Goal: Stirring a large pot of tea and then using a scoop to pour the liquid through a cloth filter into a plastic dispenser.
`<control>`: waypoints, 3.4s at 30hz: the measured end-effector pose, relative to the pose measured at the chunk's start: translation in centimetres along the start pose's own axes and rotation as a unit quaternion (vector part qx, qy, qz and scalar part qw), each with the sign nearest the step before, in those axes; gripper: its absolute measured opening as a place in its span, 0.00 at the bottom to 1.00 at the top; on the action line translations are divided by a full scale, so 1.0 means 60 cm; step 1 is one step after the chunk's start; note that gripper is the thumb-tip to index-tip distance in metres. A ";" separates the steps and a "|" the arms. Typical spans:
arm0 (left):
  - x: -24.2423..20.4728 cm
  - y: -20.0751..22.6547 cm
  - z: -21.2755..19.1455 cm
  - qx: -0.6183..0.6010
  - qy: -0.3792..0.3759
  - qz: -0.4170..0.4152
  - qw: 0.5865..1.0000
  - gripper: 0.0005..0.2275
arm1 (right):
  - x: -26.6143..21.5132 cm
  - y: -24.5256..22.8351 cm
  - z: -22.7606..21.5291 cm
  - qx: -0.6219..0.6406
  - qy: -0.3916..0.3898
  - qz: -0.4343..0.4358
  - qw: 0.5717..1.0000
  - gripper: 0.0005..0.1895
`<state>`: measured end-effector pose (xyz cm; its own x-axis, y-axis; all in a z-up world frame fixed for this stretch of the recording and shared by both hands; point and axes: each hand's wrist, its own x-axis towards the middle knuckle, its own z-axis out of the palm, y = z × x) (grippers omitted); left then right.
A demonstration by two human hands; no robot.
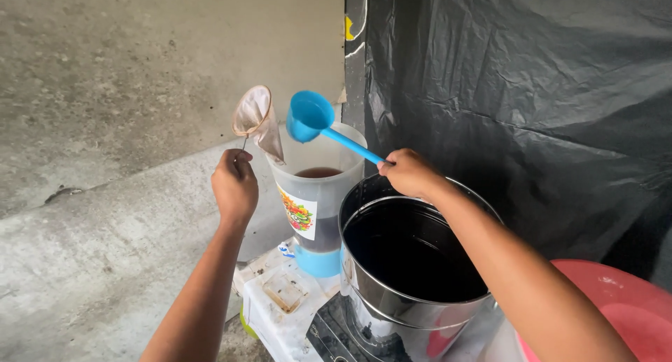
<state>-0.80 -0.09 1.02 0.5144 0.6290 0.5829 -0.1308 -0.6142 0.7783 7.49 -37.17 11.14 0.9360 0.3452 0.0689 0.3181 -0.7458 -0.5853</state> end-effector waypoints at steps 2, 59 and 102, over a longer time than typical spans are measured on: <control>0.002 0.014 -0.010 -0.011 0.009 0.009 1.000 0.12 | 0.020 0.011 0.015 0.053 -0.012 -0.001 0.999 0.25; 0.051 -0.031 0.078 -0.024 -0.094 -0.012 0.995 0.11 | 0.068 -0.008 0.040 -0.335 0.015 -0.133 0.933 0.15; -0.107 -0.025 -0.111 -0.145 0.000 -0.013 0.989 0.12 | -0.080 -0.171 0.271 -0.243 0.201 -0.276 0.908 0.19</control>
<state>-9.59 -0.03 -2.36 0.5214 0.6425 0.5615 -0.3552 -0.4349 0.8275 -2.74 -21.89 3.68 0.5618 0.5807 0.5893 0.6937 -0.7187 0.0469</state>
